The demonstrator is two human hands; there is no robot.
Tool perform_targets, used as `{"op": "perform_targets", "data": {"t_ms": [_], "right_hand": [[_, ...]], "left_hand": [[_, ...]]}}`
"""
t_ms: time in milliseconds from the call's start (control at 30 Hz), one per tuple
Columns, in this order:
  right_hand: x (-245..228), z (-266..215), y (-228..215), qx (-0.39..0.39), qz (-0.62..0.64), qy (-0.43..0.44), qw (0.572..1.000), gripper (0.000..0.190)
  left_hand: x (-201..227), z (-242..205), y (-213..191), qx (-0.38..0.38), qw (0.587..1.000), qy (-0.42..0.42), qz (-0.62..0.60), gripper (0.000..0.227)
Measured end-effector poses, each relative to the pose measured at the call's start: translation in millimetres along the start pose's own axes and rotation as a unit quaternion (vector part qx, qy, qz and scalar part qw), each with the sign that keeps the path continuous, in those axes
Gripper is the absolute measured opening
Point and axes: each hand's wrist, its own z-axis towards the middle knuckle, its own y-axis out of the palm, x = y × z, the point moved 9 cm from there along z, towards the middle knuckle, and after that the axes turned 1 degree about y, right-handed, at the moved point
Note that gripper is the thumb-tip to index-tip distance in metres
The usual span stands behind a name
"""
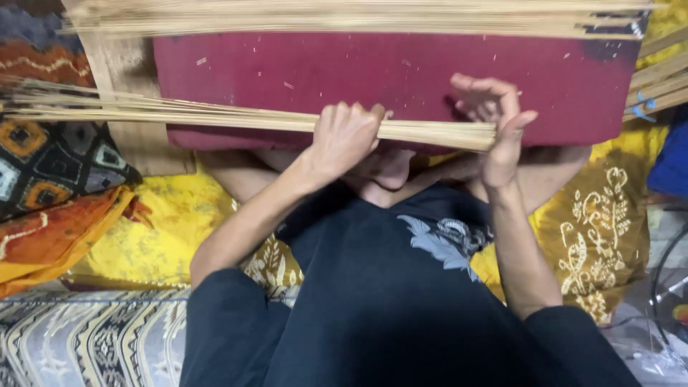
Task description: Aligning thin wooden sticks into a flush bundle by tapping them against a surface
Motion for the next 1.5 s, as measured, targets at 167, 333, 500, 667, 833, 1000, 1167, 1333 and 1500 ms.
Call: {"op": "perform_targets", "data": {"t_ms": [167, 333, 500, 667, 833, 1000, 1167, 1333, 1500], "right_hand": [[-22.8, 5.1, -12.0, 0.068, -0.115, -0.115, 0.984, 0.073], [-3.5, -11.7, 4.3, 0.036, -0.52, -0.144, 0.841, 0.105], [-55.3, -13.8, 49.0, -0.024, -0.556, -0.199, 0.806, 0.033], [-18.5, -2.4, 44.2, -0.044, -0.643, -0.161, 0.747, 0.049], [38.7, -0.5, 15.1, -0.043, -0.67, -0.169, 0.722, 0.058], [118.0, 0.6, -67.5, 0.017, -0.693, -0.194, 0.694, 0.049], [86.4, 11.5, -69.2, 0.031, -0.677, -0.196, 0.708, 0.048], [77.6, 10.8, -67.0, 0.052, -0.694, -0.213, 0.686, 0.035], [51.5, 11.8, -50.4, 0.059, -0.663, -0.238, 0.708, 0.026]], "left_hand": [[8.8, -3.7, 6.8, 0.0, 1.0, 0.0, 0.005, 0.024], [8.6, -0.7, 4.5, 0.003, 1.0, -0.011, 0.027, 0.028], [19.5, 7.6, 13.9, -0.008, 1.0, 0.015, -0.02, 0.008], [21.5, 12.2, 7.2, -0.007, 0.999, 0.014, -0.045, 0.009], [18.5, 7.1, 39.1, -0.12, 0.99, 0.014, -0.079, 0.022], [-37.6, -3.7, 45.0, -0.13, 0.989, -0.041, -0.049, 0.033], [-34.0, 9.6, -12.0, 0.027, 0.994, 0.011, -0.108, 0.04], [-31.2, 6.4, 0.4, 0.069, 0.987, 0.027, -0.141, 0.048], [-31.4, 1.9, -2.5, 0.078, 0.987, 0.007, -0.138, 0.034]]}}
